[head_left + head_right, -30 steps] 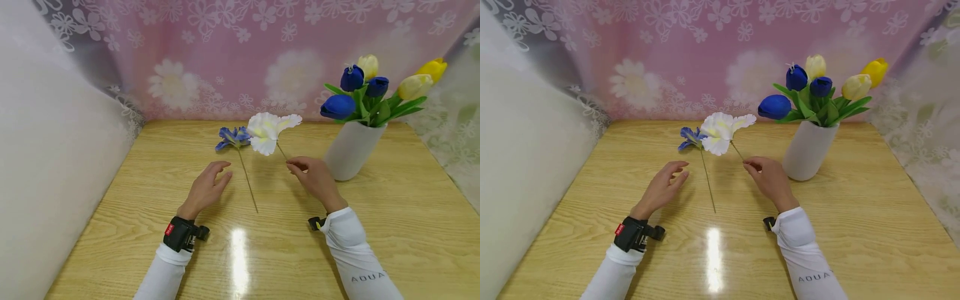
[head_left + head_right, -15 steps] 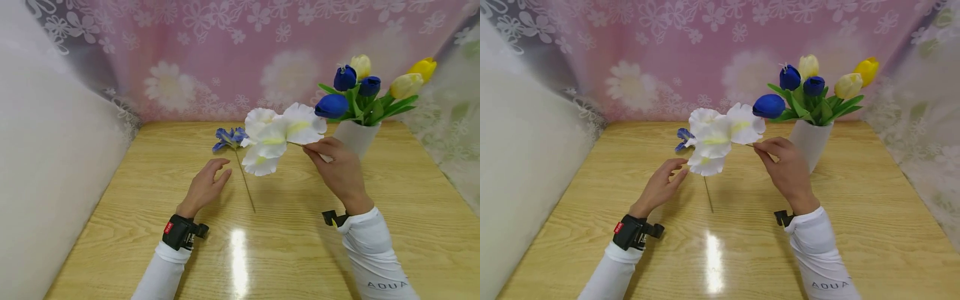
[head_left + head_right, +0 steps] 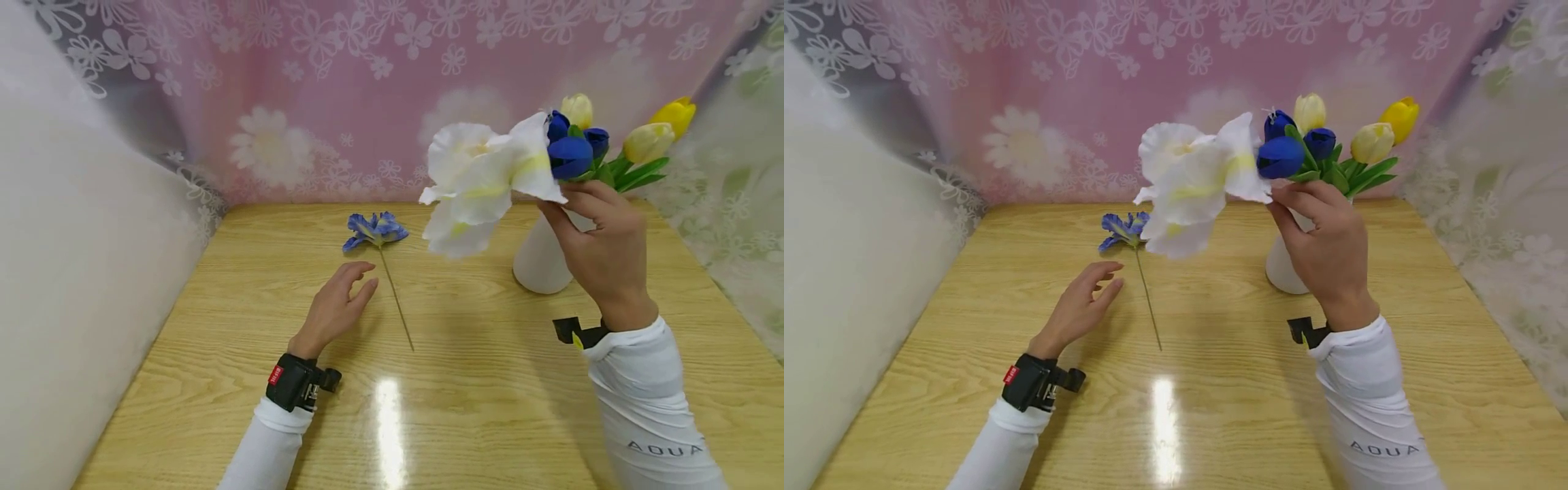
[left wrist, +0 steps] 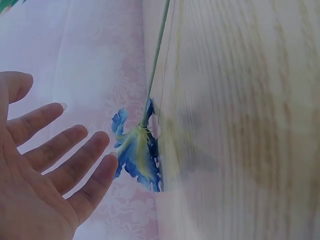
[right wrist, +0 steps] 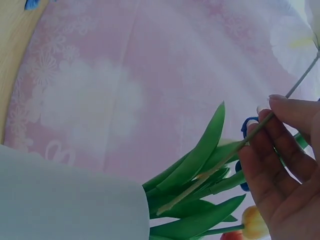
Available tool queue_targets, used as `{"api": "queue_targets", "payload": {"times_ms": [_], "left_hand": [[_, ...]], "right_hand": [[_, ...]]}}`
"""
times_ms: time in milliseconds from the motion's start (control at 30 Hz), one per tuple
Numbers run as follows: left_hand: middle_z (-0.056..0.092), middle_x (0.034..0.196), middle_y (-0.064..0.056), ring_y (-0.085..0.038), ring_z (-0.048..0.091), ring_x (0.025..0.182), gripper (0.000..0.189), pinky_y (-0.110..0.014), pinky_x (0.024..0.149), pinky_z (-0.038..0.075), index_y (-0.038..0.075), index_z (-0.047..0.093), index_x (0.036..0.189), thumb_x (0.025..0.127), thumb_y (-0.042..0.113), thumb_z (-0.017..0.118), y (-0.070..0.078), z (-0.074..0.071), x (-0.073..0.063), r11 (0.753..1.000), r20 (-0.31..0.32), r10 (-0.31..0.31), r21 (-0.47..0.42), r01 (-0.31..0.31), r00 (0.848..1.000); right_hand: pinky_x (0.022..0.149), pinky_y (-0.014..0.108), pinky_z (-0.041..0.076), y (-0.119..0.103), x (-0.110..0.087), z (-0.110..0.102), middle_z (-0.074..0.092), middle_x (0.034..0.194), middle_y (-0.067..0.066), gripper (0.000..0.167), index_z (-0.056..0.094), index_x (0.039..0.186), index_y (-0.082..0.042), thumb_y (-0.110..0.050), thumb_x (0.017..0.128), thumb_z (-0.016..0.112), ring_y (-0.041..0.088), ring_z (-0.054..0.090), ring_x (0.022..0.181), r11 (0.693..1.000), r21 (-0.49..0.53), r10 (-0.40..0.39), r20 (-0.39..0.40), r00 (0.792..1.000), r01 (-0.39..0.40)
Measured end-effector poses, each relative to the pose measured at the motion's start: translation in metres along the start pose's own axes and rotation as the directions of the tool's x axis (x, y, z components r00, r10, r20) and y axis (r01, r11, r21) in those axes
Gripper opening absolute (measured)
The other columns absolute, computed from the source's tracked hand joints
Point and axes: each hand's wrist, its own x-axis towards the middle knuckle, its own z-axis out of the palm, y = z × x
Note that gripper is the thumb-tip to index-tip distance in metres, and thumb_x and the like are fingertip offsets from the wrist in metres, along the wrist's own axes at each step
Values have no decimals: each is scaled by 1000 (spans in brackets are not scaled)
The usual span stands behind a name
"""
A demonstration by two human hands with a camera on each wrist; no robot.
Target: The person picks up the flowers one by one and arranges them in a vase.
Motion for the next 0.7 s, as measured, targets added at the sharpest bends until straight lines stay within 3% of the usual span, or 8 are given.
{"api": "queue_targets", "payload": {"times_ms": [200,533,700], "left_hand": [[50,135,-6,-21,51,118,45,-44,90,47,12,54,135,101,40,46,2,2,3,1000,-6,-4,2,4,1000],[49,136,-6,-22,51,118,46,-44,89,47,9,54,135,101,40,46,1,6,5,1000,-8,-12,1,12,1000],[50,135,-6,-22,51,117,46,-45,89,47,8,55,133,101,40,46,1,9,6,1000,-19,-1,0,1,1000]], "right_hand": [[68,11,43,18,15,-3,71,87,11,10,77,91,2,-1,82,75,-6,58,79,997,54,49,-33,998,-47],[71,14,48,33,27,-5,71,88,-3,8,76,89,4,1,82,73,1,63,78,978,168,145,-130,981,-123],[74,14,50,41,24,-4,70,87,-7,10,77,90,3,-1,83,71,-5,64,75,963,162,239,-156,958,-214]]}}
